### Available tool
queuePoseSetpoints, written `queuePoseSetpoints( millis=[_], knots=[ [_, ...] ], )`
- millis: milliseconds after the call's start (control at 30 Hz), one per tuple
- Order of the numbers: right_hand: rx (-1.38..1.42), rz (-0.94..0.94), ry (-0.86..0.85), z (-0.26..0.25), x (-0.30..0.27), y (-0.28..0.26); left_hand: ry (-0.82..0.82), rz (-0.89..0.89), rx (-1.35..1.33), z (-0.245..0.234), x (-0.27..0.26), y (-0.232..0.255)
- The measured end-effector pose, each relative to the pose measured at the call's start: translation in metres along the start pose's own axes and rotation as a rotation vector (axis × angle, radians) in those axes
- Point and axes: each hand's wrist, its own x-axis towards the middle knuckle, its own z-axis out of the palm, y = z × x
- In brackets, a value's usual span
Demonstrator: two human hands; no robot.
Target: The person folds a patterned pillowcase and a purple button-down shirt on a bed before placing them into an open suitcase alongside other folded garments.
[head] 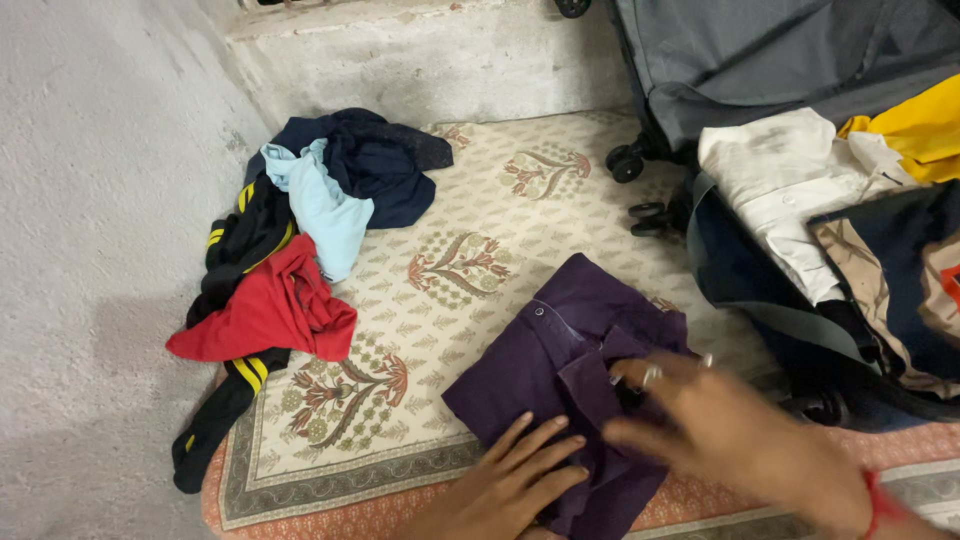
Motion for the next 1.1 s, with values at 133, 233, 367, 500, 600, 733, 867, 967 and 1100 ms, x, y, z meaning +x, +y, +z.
queuePoseSetpoints(
  millis=[133, 233, 367, 500, 600, 733, 867, 967, 1100],
  knots=[
    [-0.106, -0.339, 0.213, 0.023, -0.011, -0.022, 0.017, -0.041, 0.064, -0.021, -0.002, 0.002],
    [-0.08, -0.222, -0.069, 0.029, -0.011, -0.024, 0.033, -0.101, 0.045, -0.028, 0.002, 0.002],
    [-0.106, -0.369, 0.132, 0.043, -0.007, -0.018, 0.12, -0.076, 0.126, -0.027, 0.008, 0.001],
    [0.104, -0.303, 0.181, 0.027, -0.01, -0.012, 0.219, -0.016, 0.2, -0.026, 0.006, 0.0],
    [0.243, -0.041, -0.013, 0.008, -0.025, -0.007, 0.28, 0.12, 0.297, -0.02, 0.001, 0.0],
    [0.186, -0.28, -0.085, 0.019, -0.028, 0.002, 0.187, 0.166, 0.334, -0.001, -0.005, -0.001],
    [0.096, -0.209, -0.252, 0.035, -0.023, 0.013, 0.185, 0.188, 0.296, 0.012, -0.008, -0.003],
    [0.045, -0.233, -0.226, 0.038, -0.032, 0.023, 0.184, 0.224, 0.315, 0.009, -0.012, -0.005],
    [0.046, -0.436, -0.029, 0.052, -0.039, 0.039, 0.177, 0.093, 0.36, -0.017, -0.005, -0.008]
  ],
)
